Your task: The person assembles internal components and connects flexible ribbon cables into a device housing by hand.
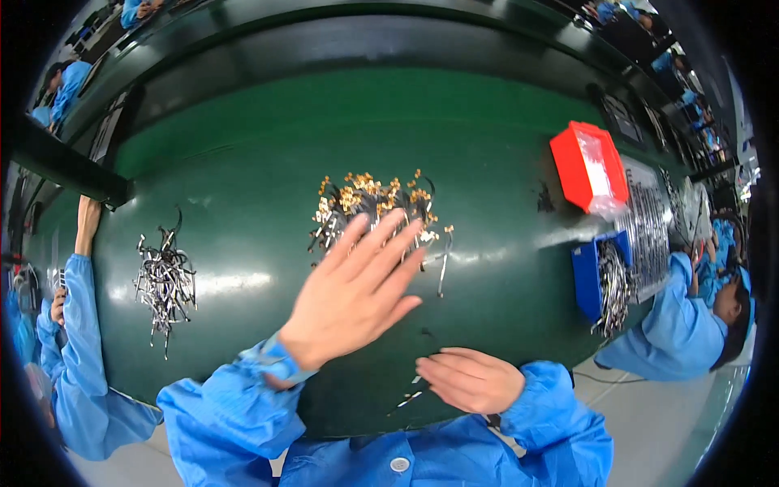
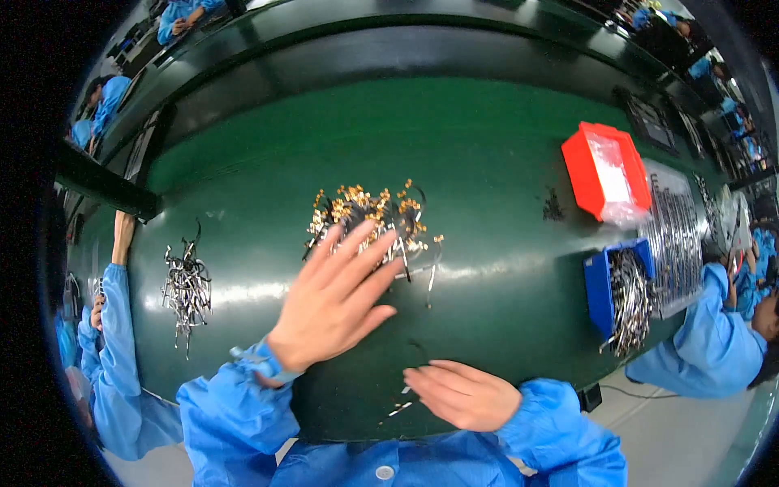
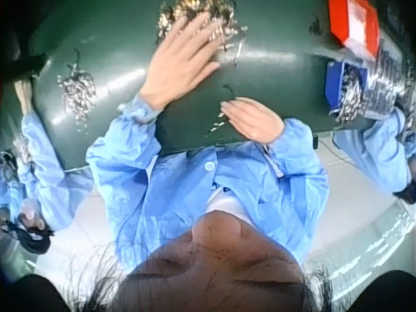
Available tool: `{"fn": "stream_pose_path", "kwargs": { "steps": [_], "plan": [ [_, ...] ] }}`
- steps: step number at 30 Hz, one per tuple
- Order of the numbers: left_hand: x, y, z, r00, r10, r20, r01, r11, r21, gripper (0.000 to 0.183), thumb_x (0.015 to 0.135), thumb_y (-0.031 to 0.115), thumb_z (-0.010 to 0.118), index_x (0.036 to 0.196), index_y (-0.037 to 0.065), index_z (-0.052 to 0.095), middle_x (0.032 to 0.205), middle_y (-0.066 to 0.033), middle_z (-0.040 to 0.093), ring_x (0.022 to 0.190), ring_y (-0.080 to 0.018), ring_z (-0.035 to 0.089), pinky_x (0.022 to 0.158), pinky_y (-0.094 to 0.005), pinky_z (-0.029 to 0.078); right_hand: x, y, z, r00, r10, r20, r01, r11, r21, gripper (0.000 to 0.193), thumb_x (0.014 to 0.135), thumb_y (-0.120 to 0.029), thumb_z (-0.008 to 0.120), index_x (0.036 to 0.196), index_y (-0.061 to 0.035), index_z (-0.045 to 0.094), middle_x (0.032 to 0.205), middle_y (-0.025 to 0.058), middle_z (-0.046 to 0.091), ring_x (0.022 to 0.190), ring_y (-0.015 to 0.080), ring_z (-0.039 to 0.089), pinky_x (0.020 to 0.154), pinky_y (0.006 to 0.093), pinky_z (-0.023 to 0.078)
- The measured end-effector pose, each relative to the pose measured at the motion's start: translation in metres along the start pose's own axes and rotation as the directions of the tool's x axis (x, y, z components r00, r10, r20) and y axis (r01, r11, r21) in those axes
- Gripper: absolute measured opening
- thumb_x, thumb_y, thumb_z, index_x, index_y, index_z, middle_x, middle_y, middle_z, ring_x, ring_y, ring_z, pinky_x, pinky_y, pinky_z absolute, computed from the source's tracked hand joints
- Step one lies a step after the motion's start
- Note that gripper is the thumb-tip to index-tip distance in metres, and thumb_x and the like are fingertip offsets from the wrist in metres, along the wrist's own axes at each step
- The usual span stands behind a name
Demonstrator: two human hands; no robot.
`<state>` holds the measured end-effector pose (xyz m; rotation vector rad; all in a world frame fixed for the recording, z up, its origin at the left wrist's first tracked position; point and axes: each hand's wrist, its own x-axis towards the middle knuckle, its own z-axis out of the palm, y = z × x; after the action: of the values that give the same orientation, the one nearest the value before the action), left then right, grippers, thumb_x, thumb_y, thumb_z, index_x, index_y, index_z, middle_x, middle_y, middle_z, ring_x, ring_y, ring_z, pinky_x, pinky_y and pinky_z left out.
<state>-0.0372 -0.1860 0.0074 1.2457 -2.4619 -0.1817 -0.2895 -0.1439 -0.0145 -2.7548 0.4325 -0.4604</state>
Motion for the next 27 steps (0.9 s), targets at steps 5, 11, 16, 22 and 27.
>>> {"fn": "stream_pose_path", "kwargs": {
  "steps": [5, 11, 16, 22, 27],
  "plan": [
    [-0.064, 0.018, -0.024, 0.989, -0.108, -0.105, 0.116, 0.991, 0.070, 0.034, 0.074, 0.013, 0.069, 0.106, 0.004, 0.066, 0.119, -0.0092, 0.062, 0.113, -0.0259, 0.057, 0.100, -0.0422, 0.043, 0.024, 0.008, -0.002, 0.999, -0.036, -0.002, 0.036, 0.997, 0.072, 0.038, 0.077, -0.005, 0.066, 0.113, 0.0028, 0.064, 0.120, 0.0124, 0.062, 0.103, 0.0254, 0.062, 0.093, 0.0343, 0.050],
    [-0.118, 0.076, -0.003, 0.998, -0.034, -0.044, 0.030, 0.995, -0.098, 0.026, 0.077, 0.013, 0.062, 0.101, 0.006, 0.067, 0.111, -0.0049, 0.064, 0.101, -0.0174, 0.060, 0.087, -0.0306, 0.048, 0.042, 0.023, -0.010, 0.911, 0.380, -0.159, -0.321, 0.897, 0.303, 0.033, 0.075, 0.002, 0.070, 0.108, -0.0010, 0.067, 0.106, 0.0118, 0.063, 0.089, 0.0272, 0.062, 0.077, 0.0352, 0.052],
    [-0.113, 0.094, 0.013, 0.996, 0.084, 0.031, -0.084, 0.996, 0.009, 0.028, 0.081, 0.017, 0.058, 0.106, 0.007, 0.066, 0.117, -0.0043, 0.064, 0.106, -0.0174, 0.059, 0.092, -0.0305, 0.047, 0.063, 0.018, 0.008, 0.933, 0.328, -0.149, -0.281, 0.921, 0.269, 0.026, 0.073, -0.002, 0.076, 0.099, -0.0047, 0.072, 0.092, 0.0052, 0.063, 0.078, 0.0213, 0.058, 0.069, 0.0315, 0.049],
    [-0.109, 0.086, 0.017, 0.999, 0.020, 0.031, -0.024, 0.991, 0.134, 0.030, 0.084, 0.022, 0.058, 0.109, 0.009, 0.065, 0.121, -0.0047, 0.062, 0.111, -0.0191, 0.057, 0.095, -0.0332, 0.045, 0.068, 0.019, 0.018, 0.945, 0.276, -0.177, -0.219, 0.934, 0.284, 0.025, 0.074, -0.002, 0.075, 0.099, -0.0060, 0.072, 0.091, 0.0045, 0.062, 0.077, 0.0217, 0.057, 0.067, 0.0319, 0.049],
    [-0.111, 0.085, 0.010, 0.998, -0.056, 0.027, 0.052, 0.988, 0.142, 0.032, 0.088, 0.027, 0.056, 0.113, 0.008, 0.063, 0.124, -0.0058, 0.061, 0.115, -0.0207, 0.055, 0.098, -0.0338, 0.043, 0.071, 0.014, 0.012, 0.915, 0.333, -0.227, -0.254, 0.914, 0.317, 0.026, 0.075, 0.002, 0.072, 0.100, -0.0042, 0.072, 0.090, 0.0070, 0.063, 0.077, 0.0232, 0.058, 0.068, 0.0322, 0.050]
  ]
}}
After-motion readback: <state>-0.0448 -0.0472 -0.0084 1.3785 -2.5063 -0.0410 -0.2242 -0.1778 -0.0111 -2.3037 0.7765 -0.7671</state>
